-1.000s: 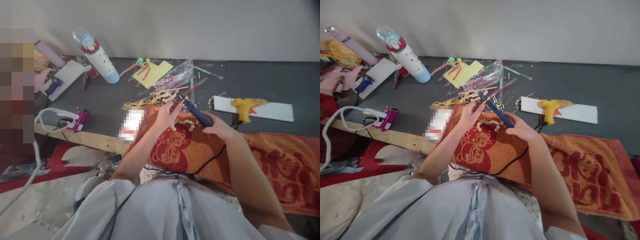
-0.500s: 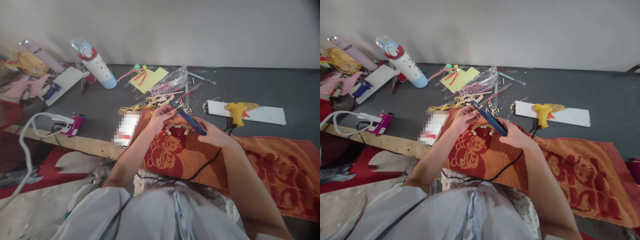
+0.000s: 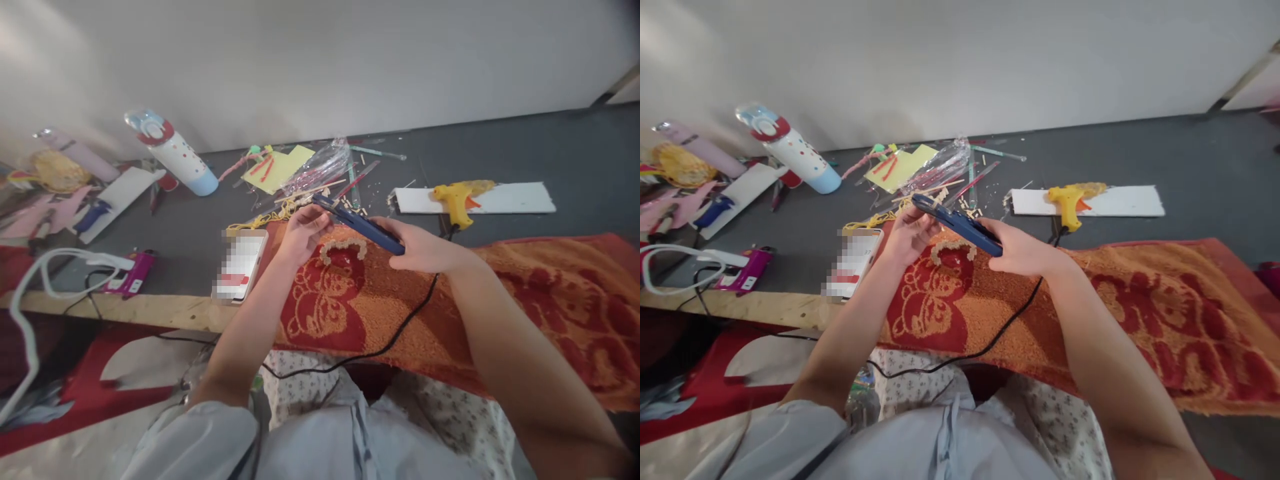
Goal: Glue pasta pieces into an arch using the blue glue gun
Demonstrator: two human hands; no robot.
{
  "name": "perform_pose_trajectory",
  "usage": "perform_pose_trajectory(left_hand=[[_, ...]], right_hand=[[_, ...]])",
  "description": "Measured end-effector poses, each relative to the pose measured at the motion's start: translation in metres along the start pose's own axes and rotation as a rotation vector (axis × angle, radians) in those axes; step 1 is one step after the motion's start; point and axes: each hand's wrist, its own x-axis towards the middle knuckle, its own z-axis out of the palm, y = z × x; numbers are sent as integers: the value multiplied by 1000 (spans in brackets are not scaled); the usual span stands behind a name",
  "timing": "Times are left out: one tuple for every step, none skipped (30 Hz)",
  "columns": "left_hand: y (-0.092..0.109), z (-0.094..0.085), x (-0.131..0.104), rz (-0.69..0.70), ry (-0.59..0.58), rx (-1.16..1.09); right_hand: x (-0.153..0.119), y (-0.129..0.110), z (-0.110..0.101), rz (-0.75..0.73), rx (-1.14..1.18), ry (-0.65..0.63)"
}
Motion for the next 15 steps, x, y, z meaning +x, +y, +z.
perform_pose_trajectory(left_hand=[[0, 0, 0, 14, -4, 17], [0, 0, 0, 24, -3, 36], [1, 0, 0, 31, 1, 53], [1, 1, -1, 34, 6, 67], [1, 2, -1, 33, 9, 80], [1, 4, -2, 29, 9, 93], [1, 6, -2, 25, 7, 109], [1, 8, -3, 20, 4, 130], [2, 11, -3, 17, 5, 153], [2, 13, -4, 15, 11, 175], [3, 14, -4, 14, 21, 199], [3, 16, -4, 16, 35, 227], [3, 17, -4, 23, 51, 262], [3, 17, -4, 36, 71, 307], [3, 18, -3, 57, 95, 364]], right_hand=[[0, 0, -1, -6, 2, -6], [-1, 0, -1, -7, 6, -13], [-1, 0, -2, -6, 11, -24], [-2, 1, -2, -6, 18, -35], [-3, 2, -2, -14, 28, -51], [-5, 3, -2, -29, 40, -68], [-6, 5, -2, -49, 52, -80], [-7, 6, -2, -72, 63, -89], [-9, 8, -1, -90, 72, -85], [-10, 9, 0, -97, 78, -71], [-11, 11, 1, -93, 80, -52], [-11, 12, 2, -78, 78, -28], [-11, 13, 3, -57, 67, 2], [-11, 14, 4, -33, 48, 36], [-11, 15, 5, -12, 21, 74]])
